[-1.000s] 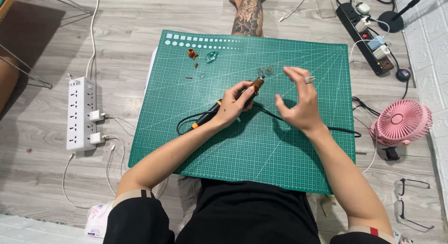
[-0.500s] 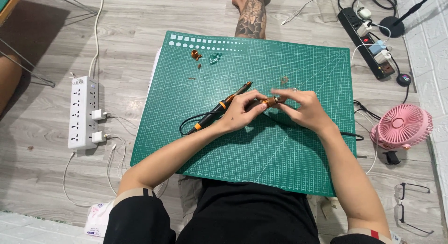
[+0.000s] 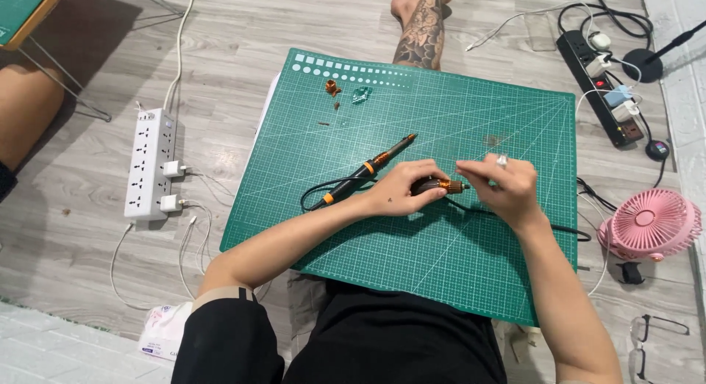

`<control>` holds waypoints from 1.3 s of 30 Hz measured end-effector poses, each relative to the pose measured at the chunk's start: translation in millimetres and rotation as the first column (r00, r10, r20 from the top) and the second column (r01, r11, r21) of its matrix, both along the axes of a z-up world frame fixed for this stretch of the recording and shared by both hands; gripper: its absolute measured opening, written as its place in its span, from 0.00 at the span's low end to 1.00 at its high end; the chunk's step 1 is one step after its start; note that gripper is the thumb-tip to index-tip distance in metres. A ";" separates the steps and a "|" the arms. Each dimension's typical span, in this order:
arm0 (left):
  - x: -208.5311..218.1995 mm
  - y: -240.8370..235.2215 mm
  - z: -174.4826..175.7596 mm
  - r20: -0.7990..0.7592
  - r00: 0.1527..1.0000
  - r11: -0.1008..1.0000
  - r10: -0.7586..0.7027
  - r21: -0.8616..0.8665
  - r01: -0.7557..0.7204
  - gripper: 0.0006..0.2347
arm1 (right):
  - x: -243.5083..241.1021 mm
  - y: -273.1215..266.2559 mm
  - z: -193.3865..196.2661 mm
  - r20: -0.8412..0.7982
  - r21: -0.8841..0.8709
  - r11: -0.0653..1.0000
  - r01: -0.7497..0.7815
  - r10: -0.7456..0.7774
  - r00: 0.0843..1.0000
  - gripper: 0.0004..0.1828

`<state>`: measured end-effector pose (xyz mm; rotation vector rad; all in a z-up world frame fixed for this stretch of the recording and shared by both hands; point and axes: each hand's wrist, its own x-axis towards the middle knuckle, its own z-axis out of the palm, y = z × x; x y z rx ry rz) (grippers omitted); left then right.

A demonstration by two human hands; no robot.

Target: The person assembles a small electronic device on a green cutting mat. They insert a black cable into a cylindrical component, secure it with a screw, and attach a small green circuit board to the assembly.

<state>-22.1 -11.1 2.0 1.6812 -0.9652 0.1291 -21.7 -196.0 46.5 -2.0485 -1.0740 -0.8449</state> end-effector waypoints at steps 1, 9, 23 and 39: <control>0.7 -0.1 -0.4 -0.001 1.000 1.000 0.004 -0.002 -0.004 0.07 | -2.1 2.1 1.3 -0.001 -0.002 1.000 -0.004 0.004 1.000 0.05; 4.0 0.6 -1.5 -0.118 0.992 0.999 0.037 0.000 -0.037 0.06 | -21.4 17.3 18.4 0.306 -0.198 0.975 -0.106 0.164 0.938 0.11; -8.1 3.3 12.2 0.044 0.999 0.975 -0.007 0.222 -0.003 0.10 | -4.4 5.7 1.9 0.158 0.013 1.000 0.015 -0.017 0.987 0.07; -2.9 2.5 6.5 -0.132 0.991 0.994 0.032 0.106 -0.018 0.22 | 3.5 -0.3 -10.1 -0.772 0.102 0.964 0.246 -0.079 0.630 0.07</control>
